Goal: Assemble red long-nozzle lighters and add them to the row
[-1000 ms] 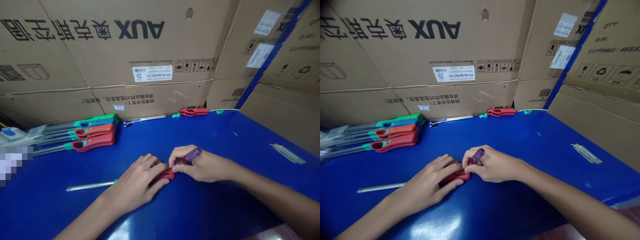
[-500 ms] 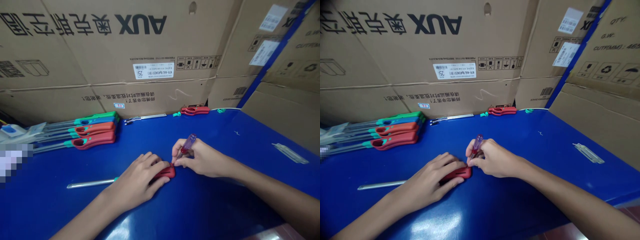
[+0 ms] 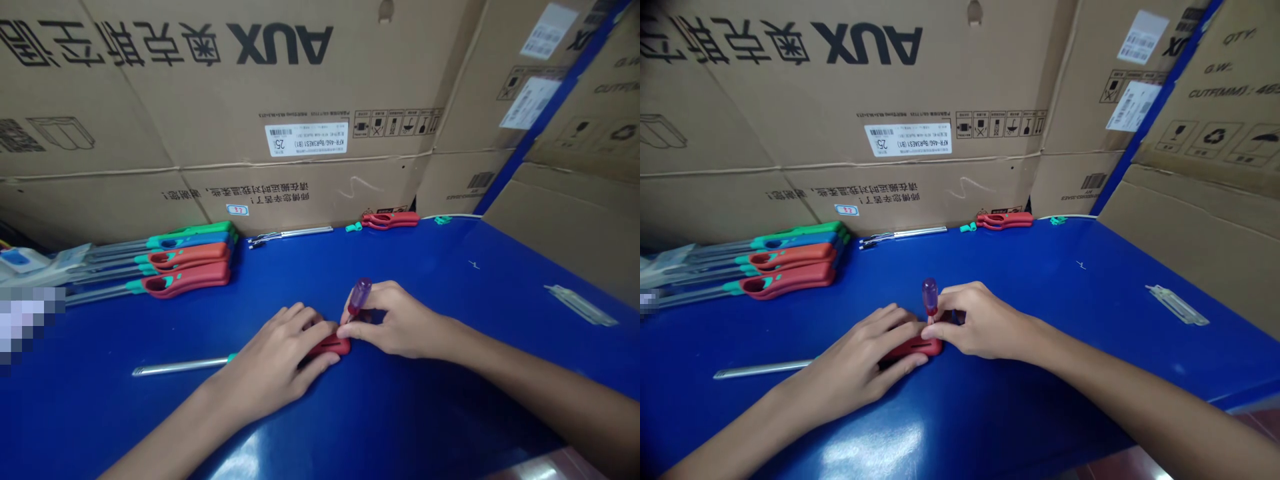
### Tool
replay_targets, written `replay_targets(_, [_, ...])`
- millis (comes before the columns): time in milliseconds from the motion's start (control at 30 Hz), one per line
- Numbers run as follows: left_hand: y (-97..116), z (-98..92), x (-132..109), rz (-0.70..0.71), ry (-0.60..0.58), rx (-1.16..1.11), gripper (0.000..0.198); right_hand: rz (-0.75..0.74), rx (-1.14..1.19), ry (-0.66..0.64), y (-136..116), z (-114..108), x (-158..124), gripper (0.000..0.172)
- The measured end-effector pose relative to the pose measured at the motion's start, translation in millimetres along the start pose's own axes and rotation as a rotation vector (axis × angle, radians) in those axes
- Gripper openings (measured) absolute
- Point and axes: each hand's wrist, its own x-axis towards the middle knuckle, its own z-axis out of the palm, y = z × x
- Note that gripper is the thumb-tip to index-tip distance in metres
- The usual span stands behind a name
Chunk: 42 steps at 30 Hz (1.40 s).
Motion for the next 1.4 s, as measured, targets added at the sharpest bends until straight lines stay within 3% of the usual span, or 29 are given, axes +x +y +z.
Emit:
replay_targets(167, [1,-0.5,0,-0.016,-0.007,0.007,0.024,-0.059,-0.119,0.081,7,10,2,0.026])
replay_targets(300, [1,0.5,-1,-0.031,-0.016,0.003,0.026,-0.113,-0.165,0.056,10,12,7,0.041])
replay_targets(600, [6,-3.1,6,-0.126,0.06,-0.114,0.02,-0.041,-0.112,0.007,10,18,14,0.062])
replay_targets(700, [6,-5.4,17,-0.18,0.107,-0.349,0.018,-0.008,-0.063,-0.015,12,18,14,0.06])
replay_targets(867, [4,6.7,30,-0.285,0.251,-0.804,0.037,-0.003,-0.048,-0.028,16,14,13,0.061])
replay_targets(1033, [6,15.3,30,-0.304,0.294,-0.773,0.023,0.015,-0.019,-0.06,18,14,12,0.061])
replay_targets(1133, [8,14.6,29,-0.324,0.282,-0.81,0.025,0.029,-0.046,-0.063,14,10,11,0.058])
replay_targets(1233, [9,13.3,29,-0.346,0.256,-0.863,0.027,0.038,-0.052,-0.04,7,-1,9,0.04])
replay_targets(1300, [10,13.0,29,-0.352,0.261,-0.829,0.026,0.056,0.054,-0.077,4,-13,8,0.023])
replay_targets(1400, [9,13.5,29,-0.355,0.27,-0.765,0.024,0.081,0.284,-0.216,4,-26,8,0.021])
